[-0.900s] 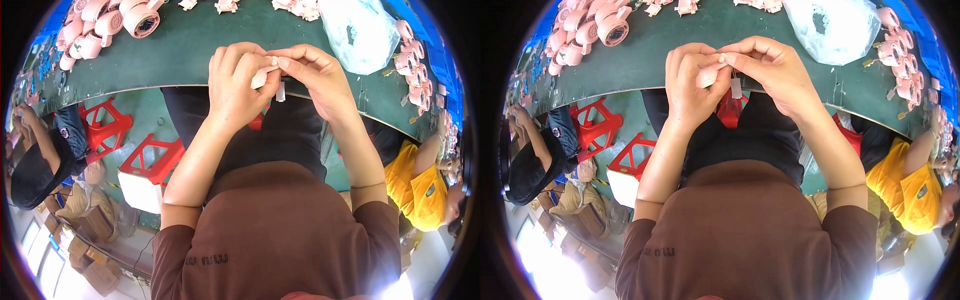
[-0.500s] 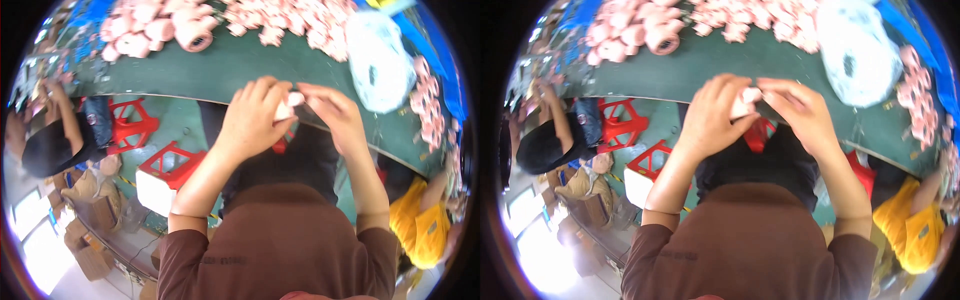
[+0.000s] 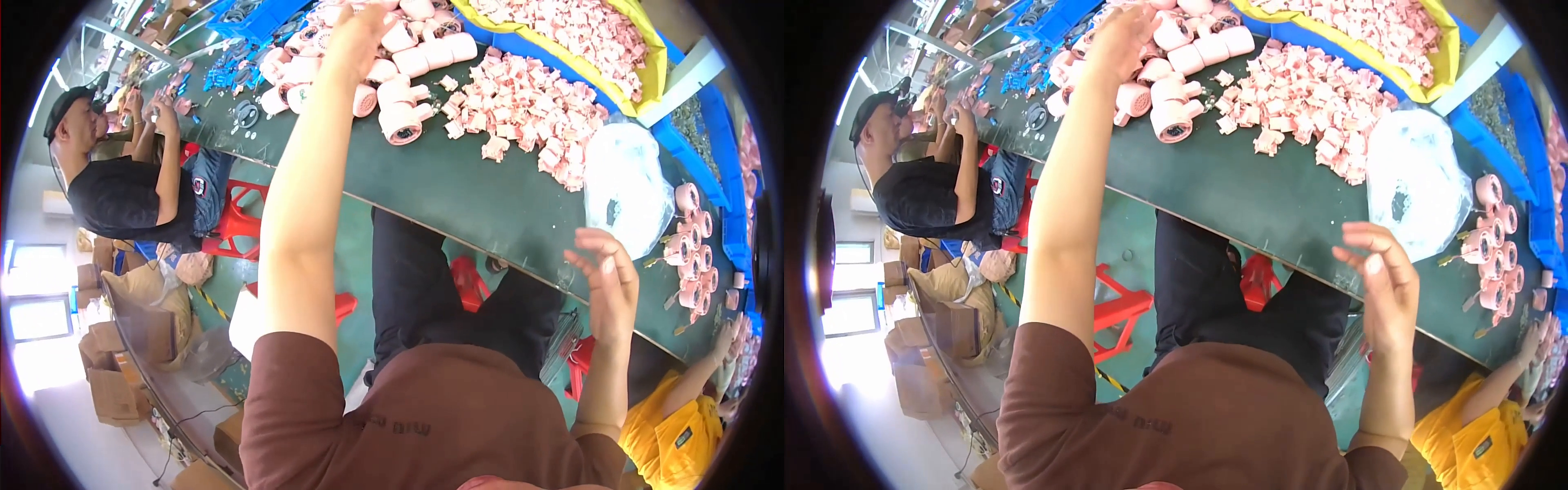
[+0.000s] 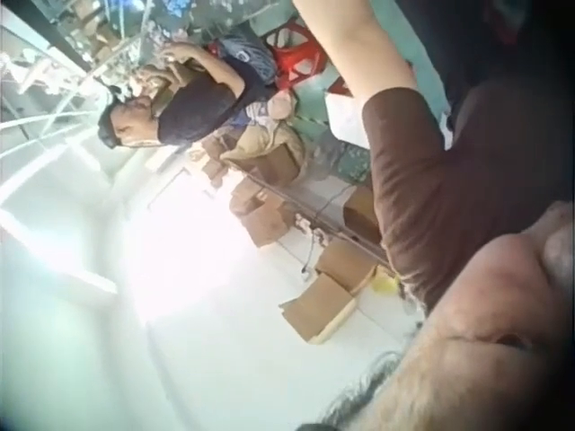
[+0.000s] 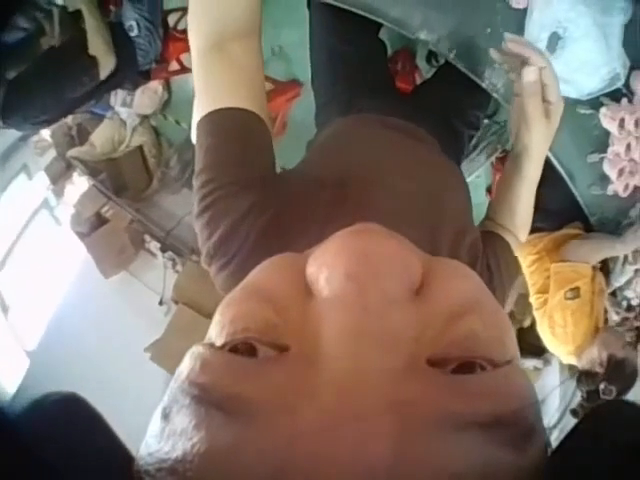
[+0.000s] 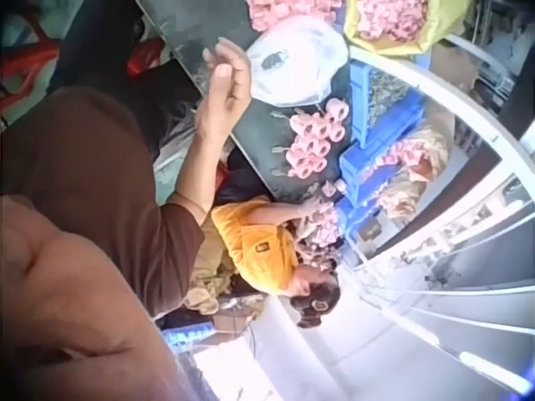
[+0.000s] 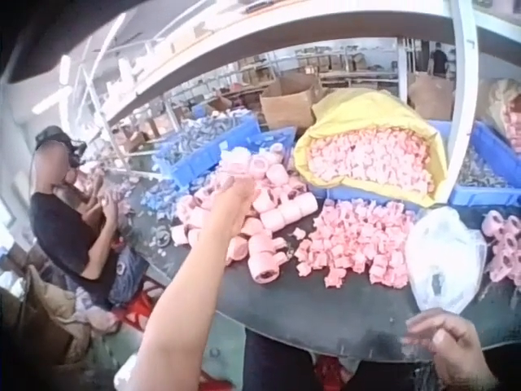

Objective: Assembling internal electronic parts into pink plastic housings and then packing the assembled units into a cardboard box.

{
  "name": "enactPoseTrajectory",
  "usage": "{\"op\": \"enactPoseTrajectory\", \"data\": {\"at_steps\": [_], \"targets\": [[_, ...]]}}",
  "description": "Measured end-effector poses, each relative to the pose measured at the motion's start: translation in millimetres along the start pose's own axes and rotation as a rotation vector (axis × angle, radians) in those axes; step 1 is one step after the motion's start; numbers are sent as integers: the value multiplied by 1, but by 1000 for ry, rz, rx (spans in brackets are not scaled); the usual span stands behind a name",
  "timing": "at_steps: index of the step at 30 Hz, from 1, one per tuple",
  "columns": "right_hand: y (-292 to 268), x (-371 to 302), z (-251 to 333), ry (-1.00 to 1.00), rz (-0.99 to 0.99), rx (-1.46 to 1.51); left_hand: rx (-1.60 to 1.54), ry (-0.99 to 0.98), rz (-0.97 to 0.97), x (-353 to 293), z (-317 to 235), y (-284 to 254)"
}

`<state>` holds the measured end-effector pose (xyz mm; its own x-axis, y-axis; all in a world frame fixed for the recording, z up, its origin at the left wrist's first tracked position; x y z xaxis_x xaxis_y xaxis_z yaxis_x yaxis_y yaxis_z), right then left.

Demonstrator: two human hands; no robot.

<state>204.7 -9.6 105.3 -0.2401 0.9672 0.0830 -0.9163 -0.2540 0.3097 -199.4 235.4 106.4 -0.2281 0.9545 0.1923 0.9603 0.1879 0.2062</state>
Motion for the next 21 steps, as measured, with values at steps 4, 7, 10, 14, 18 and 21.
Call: {"op": "enactPoseTrajectory", "data": {"at_steps": [4, 7, 10, 14, 18, 21], "targets": [[6, -2, 16, -227, 216, 219, 319, 44, 60, -56, 13, 51], [13, 3, 61, -413, 469, 458, 399, -27, 192, -108, 20, 89], [20, 1, 83, -615, 614, 657, 412, -36, 354, -154, 32, 94], [31, 20, 83, -633, 491, 520, 463, -96, 503, -209, 46, 109], [21, 6, 92, -635, 459, 476, 487, -69, 598, -233, 49, 119], [25, 6, 93, -633, 463, 473, 473, -38, 617, -240, 50, 127]]}}
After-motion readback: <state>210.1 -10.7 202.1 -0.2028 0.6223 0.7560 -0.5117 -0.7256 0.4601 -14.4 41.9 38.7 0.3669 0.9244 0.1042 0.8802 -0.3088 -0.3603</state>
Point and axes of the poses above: each hand's wrist, its own x-axis towards the middle knuckle, its own y-axis out of the palm, z = x × y, the point moved 1 cm from there along x, towards the middle knuckle, and after that the axes turned 10 degrees about x, right-handed, at the moved point
